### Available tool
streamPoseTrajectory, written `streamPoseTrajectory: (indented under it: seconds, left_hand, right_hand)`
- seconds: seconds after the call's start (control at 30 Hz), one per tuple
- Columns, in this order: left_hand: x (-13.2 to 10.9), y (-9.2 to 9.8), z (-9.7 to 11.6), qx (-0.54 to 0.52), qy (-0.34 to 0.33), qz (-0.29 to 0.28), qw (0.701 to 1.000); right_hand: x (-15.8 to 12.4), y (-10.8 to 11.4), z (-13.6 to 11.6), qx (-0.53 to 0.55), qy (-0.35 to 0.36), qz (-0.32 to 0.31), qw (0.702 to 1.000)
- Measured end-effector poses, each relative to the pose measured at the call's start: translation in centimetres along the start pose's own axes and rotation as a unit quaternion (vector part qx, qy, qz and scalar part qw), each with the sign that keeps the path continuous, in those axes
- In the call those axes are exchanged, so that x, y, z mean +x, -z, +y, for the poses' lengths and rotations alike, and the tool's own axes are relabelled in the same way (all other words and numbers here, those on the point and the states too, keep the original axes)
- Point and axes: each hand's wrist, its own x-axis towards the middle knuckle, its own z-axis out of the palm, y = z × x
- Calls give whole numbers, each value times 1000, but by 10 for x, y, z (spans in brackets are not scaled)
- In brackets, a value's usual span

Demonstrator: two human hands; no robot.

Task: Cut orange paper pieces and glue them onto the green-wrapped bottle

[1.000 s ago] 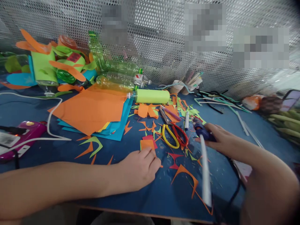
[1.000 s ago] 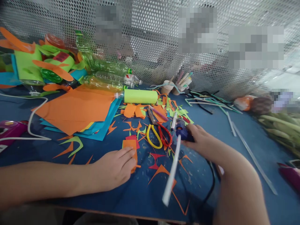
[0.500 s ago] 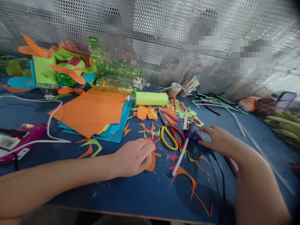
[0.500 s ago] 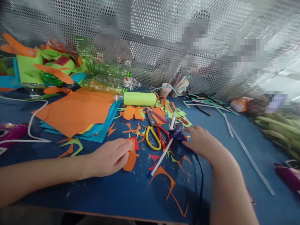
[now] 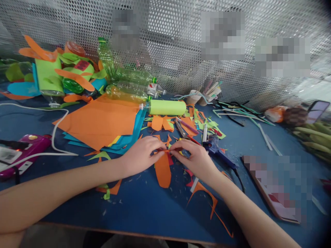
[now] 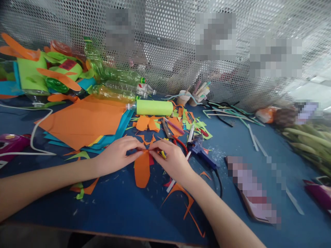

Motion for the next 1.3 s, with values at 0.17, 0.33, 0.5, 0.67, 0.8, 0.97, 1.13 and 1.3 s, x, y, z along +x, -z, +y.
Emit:
streamPoseTrajectory:
  seconds: [0.17, 0.33, 0.5, 0.67, 0.8, 0.97, 1.13, 1.3]
  left_hand:
    - [5, 5, -8, -8, 35, -26, 999]
    - [11, 10, -18, -16, 96, -13, 995]
    - [13, 14, -23, 12, 114, -64, 991]
    - [12, 15, -22, 5, 109, -88, 990]
    - [12, 15, -18, 8, 112, -90, 990]
    - [11, 16, -17, 3, 96, -105, 990]
    - [9, 16, -16, -14, 88, -120, 989]
    - [7, 11, -15, -1, 71, -96, 993]
  right_hand:
    - [3, -12, 10, -28, 12, 1, 1000]
    - [5, -15, 12, -43, 16, -23, 999]
    - [5, -17, 12, -48, 23, -20, 998]
    - [5, -19, 11, -43, 17, -25, 999]
    - [5, -20, 11, -42, 16, -22, 999]
    - [4, -21, 12, -50, 31, -23, 998]
    - [5, -22, 12, -59, 32, -32, 997]
    - [6, -22, 11, -55, 27, -35, 998]
